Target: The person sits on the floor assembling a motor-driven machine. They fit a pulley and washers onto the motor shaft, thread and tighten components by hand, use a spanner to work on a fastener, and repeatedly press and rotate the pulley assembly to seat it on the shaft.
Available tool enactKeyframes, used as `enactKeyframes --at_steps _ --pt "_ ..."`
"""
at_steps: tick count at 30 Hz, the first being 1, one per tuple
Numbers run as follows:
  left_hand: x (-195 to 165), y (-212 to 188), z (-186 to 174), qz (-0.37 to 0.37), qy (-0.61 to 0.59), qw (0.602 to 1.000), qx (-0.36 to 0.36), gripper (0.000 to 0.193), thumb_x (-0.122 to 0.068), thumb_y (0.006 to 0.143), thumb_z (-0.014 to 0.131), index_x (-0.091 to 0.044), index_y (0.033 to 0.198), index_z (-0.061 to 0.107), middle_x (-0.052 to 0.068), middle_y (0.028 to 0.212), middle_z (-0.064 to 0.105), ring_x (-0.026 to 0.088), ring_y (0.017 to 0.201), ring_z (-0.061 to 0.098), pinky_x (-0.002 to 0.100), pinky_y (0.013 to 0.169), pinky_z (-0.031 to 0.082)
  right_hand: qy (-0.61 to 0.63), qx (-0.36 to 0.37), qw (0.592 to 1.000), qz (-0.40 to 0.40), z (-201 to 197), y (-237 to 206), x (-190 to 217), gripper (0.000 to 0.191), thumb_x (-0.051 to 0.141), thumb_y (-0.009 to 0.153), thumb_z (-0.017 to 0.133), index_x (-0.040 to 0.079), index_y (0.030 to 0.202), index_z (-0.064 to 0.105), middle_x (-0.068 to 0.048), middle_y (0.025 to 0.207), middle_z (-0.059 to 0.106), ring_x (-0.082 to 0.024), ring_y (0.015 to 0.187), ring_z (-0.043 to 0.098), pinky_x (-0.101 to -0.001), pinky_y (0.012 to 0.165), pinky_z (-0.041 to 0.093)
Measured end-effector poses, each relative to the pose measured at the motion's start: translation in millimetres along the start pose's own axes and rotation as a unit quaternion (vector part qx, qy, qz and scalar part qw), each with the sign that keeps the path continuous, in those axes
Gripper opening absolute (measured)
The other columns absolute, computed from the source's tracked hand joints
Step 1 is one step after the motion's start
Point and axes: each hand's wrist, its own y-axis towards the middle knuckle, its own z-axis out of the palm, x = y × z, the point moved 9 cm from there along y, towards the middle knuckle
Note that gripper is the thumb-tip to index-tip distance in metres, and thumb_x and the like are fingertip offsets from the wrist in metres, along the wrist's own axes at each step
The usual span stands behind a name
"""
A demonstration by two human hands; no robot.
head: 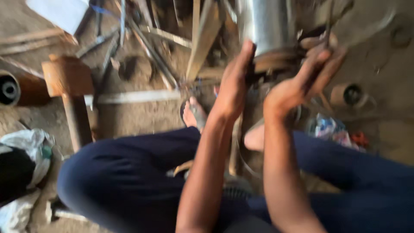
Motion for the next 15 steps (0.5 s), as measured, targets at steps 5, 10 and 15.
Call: enactKeyframes --at_steps 5,10,15 --pt "6.0 -2.1 -3.0 -0.02 0.029 0.999 -0.022 0.074 -0.058 0.104 0.053 0.007 0.137 0.063 0.017 0.116 0.064 0.022 0.099 0.053 0.036 0.085 0.041 0.076 0.145 0.982 -0.095 29.2 3.1 11.7 0.021 0.017 0.121 0.046 0.002 0.107 0.045 -0.005 0.091 0.042 -0.018 0.091 0.046 -0.0333 0.09 0.042" --pt "-1.9 -2.6 2.6 0.012 0.001 1.0 0.011 0.073 -0.056 0.101 0.052 0.005 0.141 0.055 0.012 0.133 0.066 0.02 0.12 0.063 0.033 0.107 0.049 0.027 0.157 0.982 -0.101 29.7 2.8 11.7 0.023 0.018 0.119 0.047 -0.001 0.106 0.047 -0.008 0.092 0.046 -0.019 0.09 0.047 -0.0336 0.09 0.042" --pt "-3.3 3.9 11.3 0.028 -0.036 0.998 0.047 0.074 -0.054 0.107 0.05 0.012 0.141 0.056 0.022 0.128 0.068 0.027 0.116 0.066 0.039 0.105 0.051 0.005 0.18 0.978 -0.106 37.1 6.2 12.4 0.028 0.019 0.121 0.044 0.0 0.101 0.042 -0.006 0.091 0.044 -0.017 0.088 0.044 -0.0314 0.088 0.041"
